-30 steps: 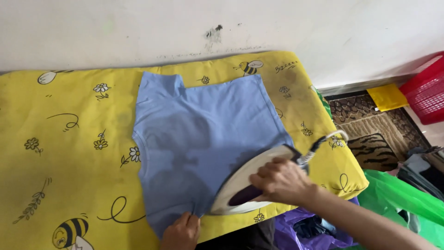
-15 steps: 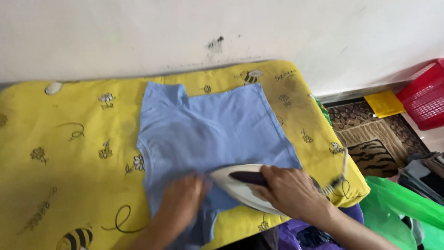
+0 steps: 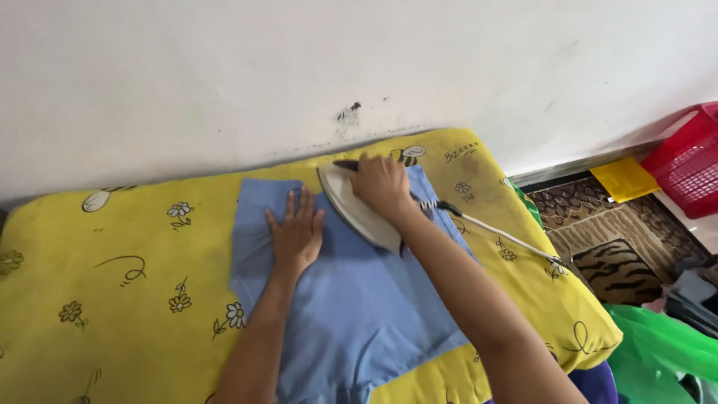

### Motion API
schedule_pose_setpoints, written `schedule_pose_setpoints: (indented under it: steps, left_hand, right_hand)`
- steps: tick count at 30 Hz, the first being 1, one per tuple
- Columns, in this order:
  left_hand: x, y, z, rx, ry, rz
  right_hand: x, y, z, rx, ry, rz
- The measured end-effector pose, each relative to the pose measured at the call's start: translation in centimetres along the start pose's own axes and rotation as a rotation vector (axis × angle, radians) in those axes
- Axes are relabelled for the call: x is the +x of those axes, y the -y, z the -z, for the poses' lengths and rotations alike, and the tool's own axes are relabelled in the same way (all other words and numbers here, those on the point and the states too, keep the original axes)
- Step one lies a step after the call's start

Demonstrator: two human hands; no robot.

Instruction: The person irons a light blue t-shirt on a yellow patterned ironing board. They smooth the fabric, iron the sleeves and body, flip the shirt to iron the back, and finally fold the garment neatly.

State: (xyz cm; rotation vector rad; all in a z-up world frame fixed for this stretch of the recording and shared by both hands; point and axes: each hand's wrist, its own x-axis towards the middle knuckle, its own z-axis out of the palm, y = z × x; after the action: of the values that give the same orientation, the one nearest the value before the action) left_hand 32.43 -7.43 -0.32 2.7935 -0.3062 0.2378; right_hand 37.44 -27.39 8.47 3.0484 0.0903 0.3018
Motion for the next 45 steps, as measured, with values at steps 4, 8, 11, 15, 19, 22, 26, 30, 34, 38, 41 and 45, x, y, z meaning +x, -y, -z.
schedule_pose_setpoints:
  steps: [4, 8, 11, 15, 19, 22, 26, 30, 34, 38, 41, 45]
  left_hand:
    - [-0.4, -0.7, 0.3, 0.046, 0.028, 0.032]
    - [0.0, -0.2, -2.5, 0.147, -0.16, 0.02]
    - [0.9, -2.6, -2.8, 0.185, -0.199, 0.045]
    - [2.6, -7.4, -6.0, -0.012, -0.206, -0.204]
    - [3.6, -8.1, -8.1, 0.029, -0.243, -0.107]
    - [3.2, -8.5, -5.1, 0.016, -0.015, -0.057]
    - [2.8, -9.0, -3.0, -0.013, 0.154, -0.016]
    - [3.2, -8.6, -4.8, -0.029, 0.147, -0.02]
    - [3.3, -7.9, -6.9, 0.019, -0.144, -0.064]
    - [3.3, -7.2, -6.1, -0.125, -0.131, -0.095]
    - [-3.3, -5.6, -6.3, 0.152, -0.603, -0.241]
    - [-15.7, -3.1, 1.2, 0.085, -0.099, -0.145]
  right_hand:
    - [-0.9, -0.8, 0.8, -0.028, 0.004, 0.043]
    - [-13.3, -3.1, 9.6, 0.022, 0.31, 0.079]
    - [-21.0, -6.4, 11.9, 0.027, 0.466, 0.027]
    - [-20.3, -7.3, 11.4, -0.003, 0.466, -0.086]
    - [-9.7, -11.3, 0.6, -0.169, -0.134, 0.003]
    - [-0.4, -12.4, -4.2, -0.206, -0.385, 0.01]
    - [3.3, -11.3, -0.2, 0.0, 0.109, -0.225]
    - [-4.8, -10.9, 5.4, 0.066, 0.266, -0.253]
    - [-16.7, -10.3, 12.0, -0.017, 0.426, -0.083]
    - [-22.2, -13.9, 12.1, -0.052, 0.38, 0.281]
    - [-21.5, -13.4, 10.6, -0.055, 0.265, 0.419]
    - [-18.5, -7.9, 10.7, -0.026, 0.184, 0.475]
